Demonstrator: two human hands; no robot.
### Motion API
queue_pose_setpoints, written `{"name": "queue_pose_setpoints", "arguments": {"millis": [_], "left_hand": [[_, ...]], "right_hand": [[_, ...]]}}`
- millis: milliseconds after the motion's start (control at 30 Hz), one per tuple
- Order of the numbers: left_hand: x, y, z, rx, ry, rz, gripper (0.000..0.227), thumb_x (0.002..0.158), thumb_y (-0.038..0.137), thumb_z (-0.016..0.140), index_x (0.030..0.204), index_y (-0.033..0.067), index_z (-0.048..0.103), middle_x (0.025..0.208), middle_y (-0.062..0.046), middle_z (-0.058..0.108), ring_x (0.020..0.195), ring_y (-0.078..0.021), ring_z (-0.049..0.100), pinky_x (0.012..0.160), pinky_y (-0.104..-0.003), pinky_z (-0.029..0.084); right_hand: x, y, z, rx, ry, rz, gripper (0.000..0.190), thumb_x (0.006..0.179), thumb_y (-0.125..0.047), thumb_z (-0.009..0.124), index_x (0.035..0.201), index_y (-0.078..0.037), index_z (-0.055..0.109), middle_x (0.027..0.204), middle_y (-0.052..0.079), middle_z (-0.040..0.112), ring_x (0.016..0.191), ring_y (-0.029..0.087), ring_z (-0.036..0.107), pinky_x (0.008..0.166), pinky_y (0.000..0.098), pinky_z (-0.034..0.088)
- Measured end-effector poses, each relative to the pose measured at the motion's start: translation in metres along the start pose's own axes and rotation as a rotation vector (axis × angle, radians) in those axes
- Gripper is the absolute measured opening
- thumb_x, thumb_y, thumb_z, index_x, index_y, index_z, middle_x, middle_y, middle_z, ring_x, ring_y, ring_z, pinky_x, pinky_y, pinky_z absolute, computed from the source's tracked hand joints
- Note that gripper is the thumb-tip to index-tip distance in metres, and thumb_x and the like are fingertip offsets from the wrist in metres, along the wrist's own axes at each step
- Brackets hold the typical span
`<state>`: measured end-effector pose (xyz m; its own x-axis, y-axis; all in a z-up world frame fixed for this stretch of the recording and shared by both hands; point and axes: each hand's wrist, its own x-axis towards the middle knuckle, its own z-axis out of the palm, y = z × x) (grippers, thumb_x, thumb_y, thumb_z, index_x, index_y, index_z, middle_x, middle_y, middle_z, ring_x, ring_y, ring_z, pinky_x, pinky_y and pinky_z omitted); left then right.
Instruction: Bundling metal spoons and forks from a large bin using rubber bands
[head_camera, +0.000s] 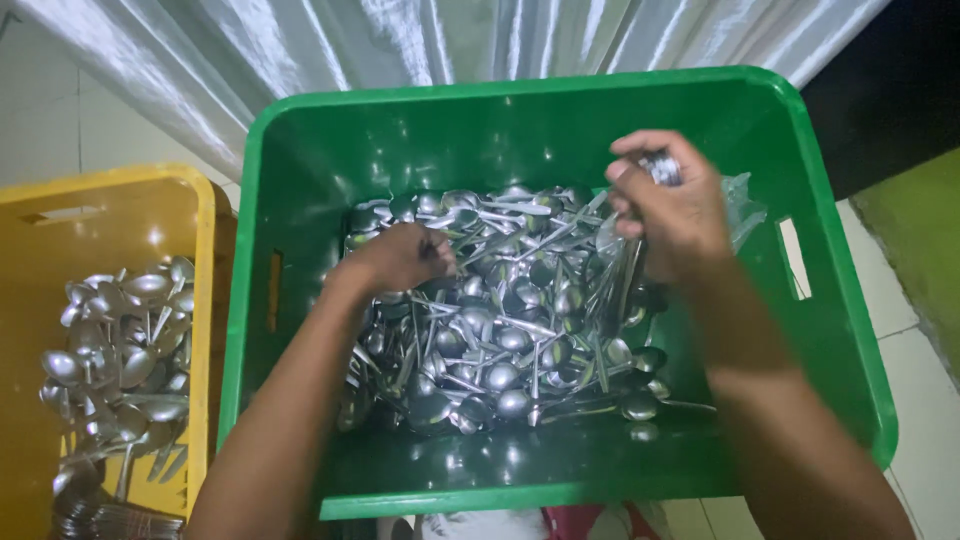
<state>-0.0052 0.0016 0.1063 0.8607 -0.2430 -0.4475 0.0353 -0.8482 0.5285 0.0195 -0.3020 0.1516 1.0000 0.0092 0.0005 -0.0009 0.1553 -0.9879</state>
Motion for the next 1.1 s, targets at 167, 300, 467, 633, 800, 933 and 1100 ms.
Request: {"name": "queue_pose_setpoints", "arguments": {"millis": [167, 300, 467, 633, 800, 933, 1100], "left_hand": [[-0.021, 0.032, -0.019, -0.410, 0.076, 0.222, 0.019, 0.089, 0.019, 0.065, 0.094, 0.0040, 0.076, 0.064, -0.009, 0.059, 0.064, -0.0231, 0.056, 0.068, -0.040, 0.050], [-0.020, 0.040, -0.008, -0.680, 0.064, 0.276, 0.039, 0.099, 0.015, 0.057, 0.138, 0.0092, 0.063, 0.062, -0.001, 0.057, 0.050, -0.0101, 0.047, 0.049, -0.022, 0.043], [-0.012, 0.038, 0.013, -0.841, -0.029, 0.256, 0.057, 0.093, 0.013, 0.055, 0.149, 0.0027, 0.050, 0.063, -0.007, 0.063, 0.040, -0.0065, 0.050, 0.039, -0.019, 0.043], [-0.017, 0.047, 0.014, -0.583, -0.070, 0.314, 0.059, 0.082, 0.006, 0.046, 0.139, -0.0031, 0.055, 0.107, -0.026, 0.066, 0.087, -0.0316, 0.066, 0.083, -0.046, 0.056], [-0.020, 0.053, 0.009, -0.476, -0.091, 0.232, 0.043, 0.084, 0.016, 0.046, 0.122, 0.0067, 0.066, 0.112, -0.023, 0.069, 0.112, -0.0410, 0.065, 0.102, -0.050, 0.048], [-0.012, 0.024, 0.007, -0.212, 0.016, 0.037, 0.048, 0.089, 0.058, 0.056, 0.117, 0.0215, 0.070, 0.103, -0.012, 0.074, 0.110, -0.0345, 0.071, 0.095, -0.049, 0.052], [0.045, -0.042, 0.092, 0.335, -0.054, -0.008, 0.053, 0.075, 0.055, 0.073, 0.120, 0.0273, 0.068, 0.111, -0.005, 0.075, 0.113, -0.0327, 0.070, 0.097, -0.053, 0.054]], "right_hand": [[-0.013, 0.003, 0.010, -0.349, -0.086, -0.118, 0.024, 0.090, -0.011, 0.079, 0.113, -0.013, 0.072, 0.092, 0.011, 0.069, 0.067, 0.012, 0.062, 0.045, 0.0237, 0.056], [-0.024, 0.007, 0.026, -0.602, -0.466, -0.604, 0.030, 0.084, -0.014, 0.086, 0.109, -0.005, 0.074, 0.105, 0.019, 0.070, 0.094, 0.038, 0.071, 0.072, 0.0423, 0.059], [-0.044, 0.013, 0.055, -0.796, -0.614, -0.772, 0.031, 0.081, -0.024, 0.089, 0.103, -0.009, 0.074, 0.103, 0.009, 0.069, 0.094, 0.035, 0.072, 0.072, 0.0428, 0.061], [-0.052, 0.002, 0.062, -0.757, -0.716, -0.504, 0.020, 0.081, -0.009, 0.086, 0.092, -0.007, 0.070, 0.097, 0.017, 0.072, 0.087, 0.040, 0.075, 0.069, 0.0407, 0.061], [-0.046, 0.014, 0.060, -0.722, -0.732, -0.476, 0.020, 0.081, -0.013, 0.085, 0.090, -0.013, 0.067, 0.095, 0.007, 0.072, 0.089, 0.044, 0.071, 0.064, 0.0436, 0.058], [-0.042, 0.020, 0.037, -0.674, -0.539, -0.404, 0.018, 0.091, -0.028, 0.078, 0.100, -0.017, 0.067, 0.101, 0.008, 0.075, 0.096, 0.034, 0.074, 0.078, 0.0421, 0.058], [-0.019, 0.006, 0.029, -0.015, -0.322, -0.108, 0.024, 0.095, -0.010, 0.063, 0.115, -0.011, 0.049, 0.101, 0.018, 0.068, 0.082, 0.023, 0.068, 0.062, 0.0343, 0.058]]}}
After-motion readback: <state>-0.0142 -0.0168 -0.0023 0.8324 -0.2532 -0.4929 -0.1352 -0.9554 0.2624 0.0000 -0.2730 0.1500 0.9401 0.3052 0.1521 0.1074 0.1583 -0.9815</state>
